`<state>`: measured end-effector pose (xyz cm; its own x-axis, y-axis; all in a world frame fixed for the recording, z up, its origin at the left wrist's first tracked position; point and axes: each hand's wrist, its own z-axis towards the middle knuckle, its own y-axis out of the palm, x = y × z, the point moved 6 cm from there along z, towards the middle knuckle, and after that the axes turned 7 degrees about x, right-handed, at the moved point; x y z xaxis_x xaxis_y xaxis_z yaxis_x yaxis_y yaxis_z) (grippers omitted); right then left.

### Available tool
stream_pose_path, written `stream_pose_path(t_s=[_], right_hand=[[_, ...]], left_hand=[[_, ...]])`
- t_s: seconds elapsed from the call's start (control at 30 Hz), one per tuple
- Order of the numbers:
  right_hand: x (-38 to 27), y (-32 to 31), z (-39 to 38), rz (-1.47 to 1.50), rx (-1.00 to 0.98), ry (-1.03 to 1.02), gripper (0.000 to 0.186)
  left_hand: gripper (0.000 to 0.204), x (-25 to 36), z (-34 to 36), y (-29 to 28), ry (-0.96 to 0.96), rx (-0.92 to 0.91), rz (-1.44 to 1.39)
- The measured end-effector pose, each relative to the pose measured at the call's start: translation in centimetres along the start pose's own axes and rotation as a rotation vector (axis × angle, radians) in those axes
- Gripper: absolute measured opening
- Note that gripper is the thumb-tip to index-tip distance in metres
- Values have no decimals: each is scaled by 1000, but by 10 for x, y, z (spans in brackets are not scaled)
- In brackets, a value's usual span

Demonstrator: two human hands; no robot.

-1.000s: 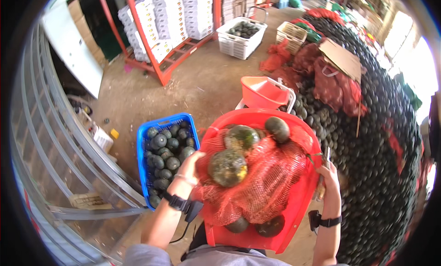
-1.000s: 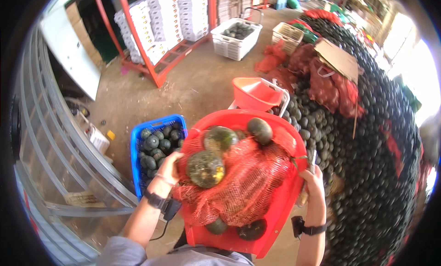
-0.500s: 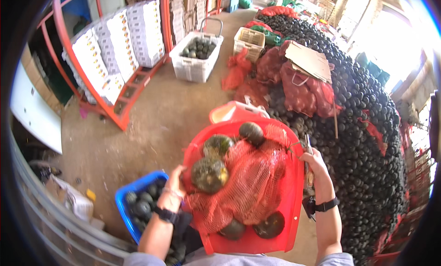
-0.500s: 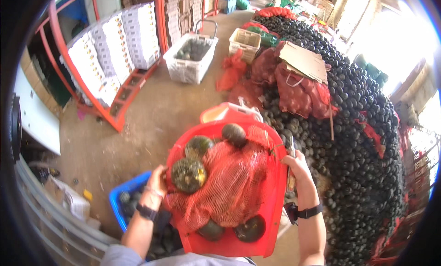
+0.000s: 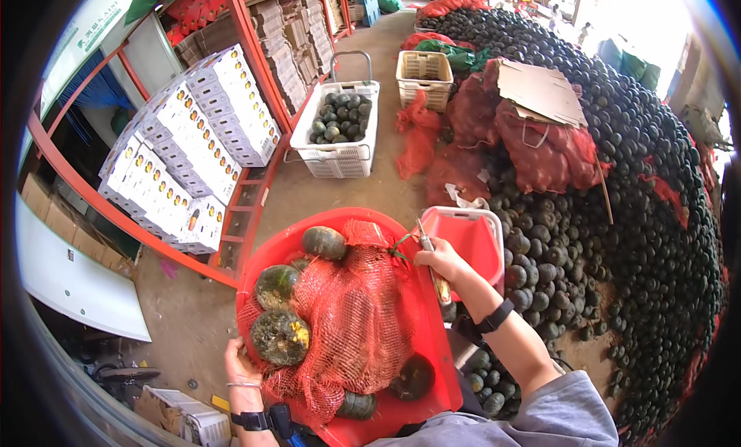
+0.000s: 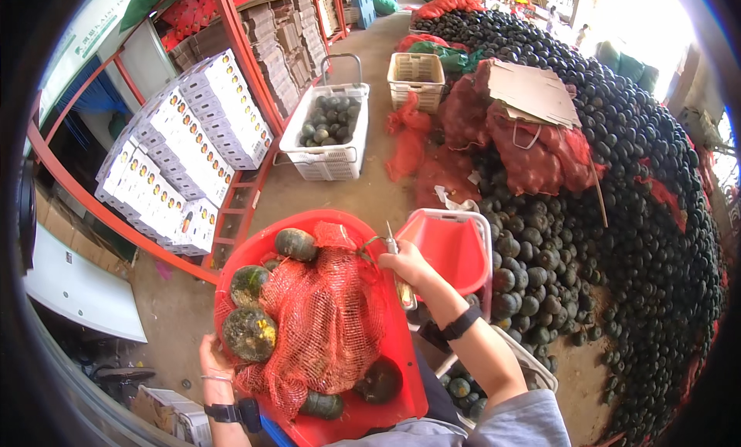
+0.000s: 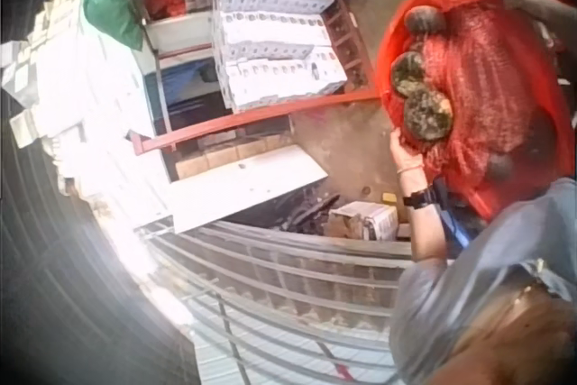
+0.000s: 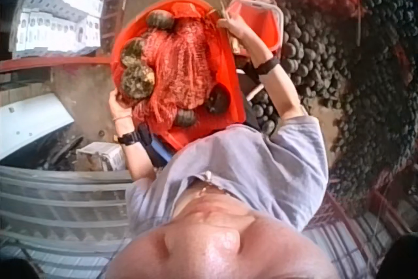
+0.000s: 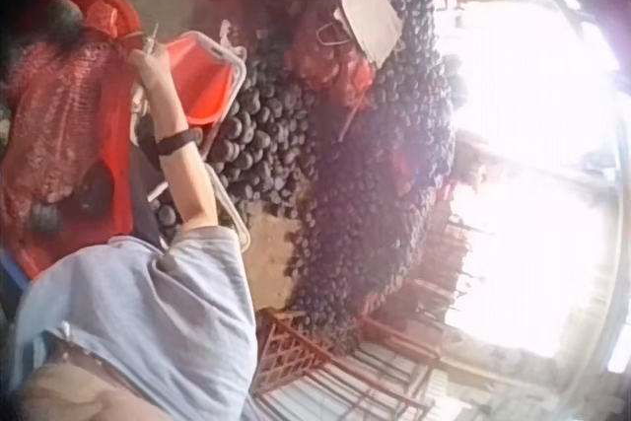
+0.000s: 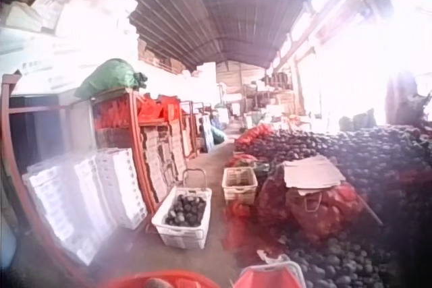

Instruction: Trim stems from small green squashes and sort them into red baskets and mesh bags.

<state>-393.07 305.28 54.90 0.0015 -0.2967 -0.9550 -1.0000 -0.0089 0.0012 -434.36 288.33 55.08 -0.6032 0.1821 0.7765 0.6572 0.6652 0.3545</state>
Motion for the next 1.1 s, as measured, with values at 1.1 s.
stream_pose_path(t_s=[1.1], right_hand=[[-162,-217,474,88,677,41,21]], left_hand=[[43,48,465,663,-308,-514,412]])
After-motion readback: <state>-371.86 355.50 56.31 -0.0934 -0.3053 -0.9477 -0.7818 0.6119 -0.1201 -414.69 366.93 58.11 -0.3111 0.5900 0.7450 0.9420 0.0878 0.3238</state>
